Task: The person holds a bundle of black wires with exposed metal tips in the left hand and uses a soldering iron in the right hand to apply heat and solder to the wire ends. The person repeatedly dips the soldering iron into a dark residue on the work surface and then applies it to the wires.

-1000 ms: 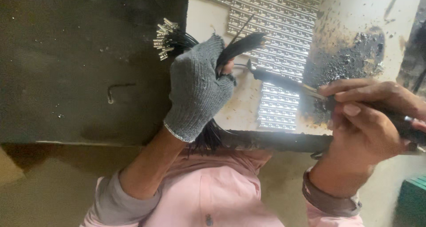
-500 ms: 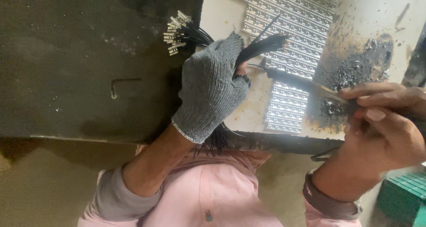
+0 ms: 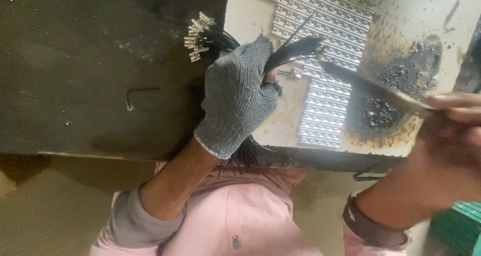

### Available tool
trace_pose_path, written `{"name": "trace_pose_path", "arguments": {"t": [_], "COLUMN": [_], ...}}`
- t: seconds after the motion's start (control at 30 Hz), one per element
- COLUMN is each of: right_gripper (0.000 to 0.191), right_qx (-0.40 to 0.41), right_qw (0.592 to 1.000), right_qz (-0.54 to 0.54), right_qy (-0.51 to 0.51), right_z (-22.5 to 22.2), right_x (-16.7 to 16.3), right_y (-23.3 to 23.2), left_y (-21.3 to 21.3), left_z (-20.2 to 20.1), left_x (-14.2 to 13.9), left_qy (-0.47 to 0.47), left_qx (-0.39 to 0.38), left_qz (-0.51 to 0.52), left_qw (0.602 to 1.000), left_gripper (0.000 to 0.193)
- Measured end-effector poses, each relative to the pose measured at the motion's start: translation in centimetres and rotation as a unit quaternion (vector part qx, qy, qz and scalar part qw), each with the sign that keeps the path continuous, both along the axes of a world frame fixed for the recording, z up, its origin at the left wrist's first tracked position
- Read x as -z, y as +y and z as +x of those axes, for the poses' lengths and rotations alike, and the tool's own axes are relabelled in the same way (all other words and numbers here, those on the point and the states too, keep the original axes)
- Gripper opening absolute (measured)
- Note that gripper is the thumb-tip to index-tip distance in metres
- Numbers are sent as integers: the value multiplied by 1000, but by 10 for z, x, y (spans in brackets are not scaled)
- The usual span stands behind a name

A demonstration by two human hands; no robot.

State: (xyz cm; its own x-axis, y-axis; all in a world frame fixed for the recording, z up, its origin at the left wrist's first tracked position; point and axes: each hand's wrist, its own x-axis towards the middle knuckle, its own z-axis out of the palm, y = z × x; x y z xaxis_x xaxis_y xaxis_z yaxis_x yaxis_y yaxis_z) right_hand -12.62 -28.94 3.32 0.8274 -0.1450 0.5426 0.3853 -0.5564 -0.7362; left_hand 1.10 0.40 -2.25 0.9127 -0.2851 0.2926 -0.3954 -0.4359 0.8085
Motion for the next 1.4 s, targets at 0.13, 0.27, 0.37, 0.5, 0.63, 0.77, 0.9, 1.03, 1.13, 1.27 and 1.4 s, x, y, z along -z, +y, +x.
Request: {"name": "trace_pose_path", "arguments": {"t": [0.13,0.27,0.37,0.5,0.63,0.77,0.9,1.03,1.13,1.27,1.4], "right_gripper": [7,15,21,18,15,16,16,13,8,6,11], "right_qx": [113,202,249,190,185,143,134,112,136,150,136], "right_qw": [987,968,957,964,951,976,982,991,990,988,990], "right_qz": [110,137,132,176,247,160,131,70,5,-20,25], "right_qy": [37,64,75,63,20,-34,-32,-25,-28,-31,-39], "right_z": [-58,-111,-130,-135,-124,-106,-94,-91,-94,-96,-80], "right_x": [13,21,18,8,3,7,10,12,20,24,21], "right_y": [-48,-84,-92,-85,-82,-83,-80,-81,-80,-71,-51], "left_y": [0,0,-3,1,37,82,75,25,1,-5,-10], "left_z": [1,1,1,-7,-15,0,-9,-33,-29,-17,-5], "left_x": [-5,-8,-3,15,30,29,11,-6,-13,-20,-16], "left_qy": [13,14,5,44,41,28,-26,141,142,155,178], "left_qx": [2,1,4,7,-48,-208,-110,-68,4,41,46], "left_qz": [1,13,-2,-34,-145,-26,38,-113,-150,-197,-197], "left_qw": [1000,1000,1000,998,987,977,993,981,978,967,963], "left_gripper": [13,11,12,10,11,17,22,14,5,4,8]}}
